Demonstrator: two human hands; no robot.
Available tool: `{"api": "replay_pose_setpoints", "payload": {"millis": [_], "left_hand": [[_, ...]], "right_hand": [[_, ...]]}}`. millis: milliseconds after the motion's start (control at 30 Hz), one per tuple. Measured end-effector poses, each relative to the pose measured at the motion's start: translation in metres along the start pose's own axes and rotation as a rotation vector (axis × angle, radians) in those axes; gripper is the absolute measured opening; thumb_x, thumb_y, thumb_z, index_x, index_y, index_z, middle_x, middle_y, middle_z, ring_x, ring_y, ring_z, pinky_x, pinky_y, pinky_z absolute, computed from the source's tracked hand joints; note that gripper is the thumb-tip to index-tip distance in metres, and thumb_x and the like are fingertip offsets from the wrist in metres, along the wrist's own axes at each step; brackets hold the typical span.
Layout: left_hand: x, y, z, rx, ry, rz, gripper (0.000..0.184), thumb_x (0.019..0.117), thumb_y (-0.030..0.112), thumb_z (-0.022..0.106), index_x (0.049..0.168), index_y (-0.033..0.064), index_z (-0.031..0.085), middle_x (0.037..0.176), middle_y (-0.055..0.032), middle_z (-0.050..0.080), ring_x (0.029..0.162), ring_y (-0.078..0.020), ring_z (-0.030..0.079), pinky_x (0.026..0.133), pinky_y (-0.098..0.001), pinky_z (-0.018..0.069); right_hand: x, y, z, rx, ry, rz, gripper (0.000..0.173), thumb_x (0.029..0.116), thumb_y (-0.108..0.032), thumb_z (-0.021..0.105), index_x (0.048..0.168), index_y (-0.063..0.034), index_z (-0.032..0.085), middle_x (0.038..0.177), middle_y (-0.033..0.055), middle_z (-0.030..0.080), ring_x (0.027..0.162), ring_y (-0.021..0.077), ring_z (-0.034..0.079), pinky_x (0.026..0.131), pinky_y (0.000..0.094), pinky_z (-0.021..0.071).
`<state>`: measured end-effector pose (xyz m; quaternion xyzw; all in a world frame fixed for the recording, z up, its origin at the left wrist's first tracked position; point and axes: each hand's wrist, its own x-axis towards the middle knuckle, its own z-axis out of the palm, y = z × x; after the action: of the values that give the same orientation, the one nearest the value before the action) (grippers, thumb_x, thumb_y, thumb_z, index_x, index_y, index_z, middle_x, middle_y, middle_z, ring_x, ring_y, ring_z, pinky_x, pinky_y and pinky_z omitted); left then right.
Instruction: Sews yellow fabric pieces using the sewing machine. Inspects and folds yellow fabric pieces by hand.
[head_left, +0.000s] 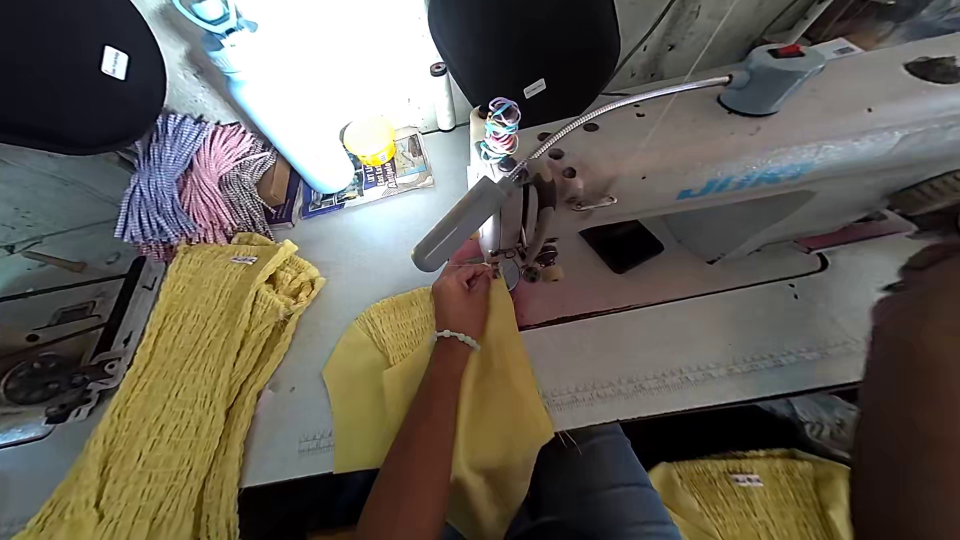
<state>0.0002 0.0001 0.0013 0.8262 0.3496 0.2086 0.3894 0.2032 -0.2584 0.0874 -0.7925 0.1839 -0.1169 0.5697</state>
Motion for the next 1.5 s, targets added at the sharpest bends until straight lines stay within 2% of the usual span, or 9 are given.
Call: {"api": "replay_pose_setpoints", "payload": {"millis": [33, 67, 133, 233, 333, 400, 600, 800, 1500], "left_hand": [[0.0, 0.0, 0.0, -0.006, 0.002, -0.002, 0.008, 0.0937, 0.005, 0.072, 0.093, -0.0001, 0.078, 0.099, -0.0162, 0.071, 0.087, -0.0198, 0.066, 0.082, -0.0339, 0.0544], [0.001, 0.0, 0.001, -0.012, 0.008, 0.0, 0.008, 0.0933, 0.005, 0.072, 0.092, -0.0002, 0.078, 0.099, -0.0165, 0.071, 0.087, -0.0204, 0.067, 0.082, -0.0344, 0.0542], [0.001, -0.002, 0.001, -0.024, 0.003, 0.0, 0.008, 0.0933, 0.005, 0.072, 0.091, -0.0001, 0.077, 0.1, -0.0173, 0.072, 0.091, -0.0227, 0.068, 0.085, -0.0371, 0.0546], [0.001, -0.002, 0.002, -0.032, -0.006, -0.013, 0.008, 0.0939, 0.006, 0.072, 0.093, 0.0001, 0.077, 0.1, -0.0169, 0.072, 0.093, -0.0229, 0.067, 0.087, -0.0376, 0.0541], [0.001, -0.002, 0.001, -0.028, -0.011, -0.022, 0.008, 0.094, 0.007, 0.072, 0.094, 0.0006, 0.077, 0.098, -0.0148, 0.071, 0.089, -0.0209, 0.067, 0.084, -0.0366, 0.054], [0.002, -0.002, 0.0, -0.037, -0.02, -0.026, 0.009, 0.0941, 0.007, 0.072, 0.094, 0.0, 0.077, 0.098, -0.0152, 0.071, 0.087, -0.0212, 0.067, 0.083, -0.0374, 0.0547], [0.003, -0.003, 0.0, -0.058, -0.025, -0.053, 0.009, 0.0943, 0.008, 0.072, 0.093, 0.001, 0.077, 0.097, -0.0149, 0.069, 0.085, -0.0203, 0.066, 0.081, -0.0357, 0.0544], [0.004, -0.004, 0.001, -0.061, -0.015, -0.065, 0.01, 0.0935, 0.009, 0.073, 0.089, 0.0013, 0.076, 0.092, -0.0126, 0.067, 0.081, -0.0192, 0.063, 0.077, -0.0346, 0.053], [0.003, -0.005, 0.004, -0.046, 0.026, -0.037, 0.012, 0.0929, 0.009, 0.074, 0.087, -0.0008, 0.074, 0.099, -0.0145, 0.069, 0.08, -0.0177, 0.065, 0.076, -0.0336, 0.0554]], "right_hand": [[-0.003, 0.044, -0.013, 0.12, -0.329, -0.339, 0.025, 0.1082, -0.003, 0.029, 0.123, 0.0119, 0.042, 0.087, 0.0025, 0.056, 0.06, 0.0016, 0.054, 0.06, 0.0188, 0.0508], [-0.021, 0.064, -0.001, 0.271, -0.446, -0.389, 0.018, 0.1073, -0.009, 0.038, 0.119, 0.0023, 0.046, 0.085, -0.0052, 0.061, 0.057, -0.0027, 0.054, 0.053, 0.0155, 0.0495], [-0.076, 0.071, 0.03, 0.344, -0.689, -0.274, 0.012, 0.1041, -0.009, 0.049, 0.114, -0.0048, 0.055, 0.084, -0.0094, 0.065, 0.054, -0.0026, 0.056, 0.05, 0.0162, 0.0509], [-0.129, 0.059, 0.079, 0.26, -1.015, -0.08, 0.012, 0.1001, 0.001, 0.057, 0.11, 0.0036, 0.063, 0.077, 0.0009, 0.068, 0.053, 0.0059, 0.062, 0.052, 0.0221, 0.0564], [-0.144, 0.053, 0.119, 0.118, -1.179, -0.013, 0.008, 0.0998, 0.003, 0.059, 0.104, 0.0056, 0.065, 0.07, 0.0068, 0.068, 0.055, 0.0106, 0.065, 0.056, 0.0236, 0.0571], [-0.149, 0.055, 0.132, 0.08, -1.245, -0.013, 0.006, 0.0995, 0.001, 0.061, 0.104, 0.0043, 0.064, 0.068, 0.0059, 0.066, 0.053, 0.0098, 0.064, 0.054, 0.0218, 0.0556], [-0.154, 0.057, 0.138, 0.028, -1.205, 0.025, 0.005, 0.0972, -0.001, 0.066, 0.1, 0.0027, 0.067, 0.063, 0.0046, 0.065, 0.044, 0.0061, 0.055, 0.043, 0.018, 0.047], [-0.156, 0.058, 0.138, 0.013, -1.171, 0.015, 0.005, 0.0957, -0.001, 0.069, 0.099, 0.0019, 0.067, 0.063, 0.0044, 0.066, 0.045, 0.006, 0.056, 0.044, 0.0174, 0.0473], [-0.156, 0.06, 0.138, -0.004, -1.171, -0.022, 0.005, 0.0949, 0.0, 0.069, 0.099, 0.0025, 0.067, 0.063, 0.0036, 0.066, 0.045, 0.0057, 0.057, 0.044, 0.0177, 0.0478]]}}
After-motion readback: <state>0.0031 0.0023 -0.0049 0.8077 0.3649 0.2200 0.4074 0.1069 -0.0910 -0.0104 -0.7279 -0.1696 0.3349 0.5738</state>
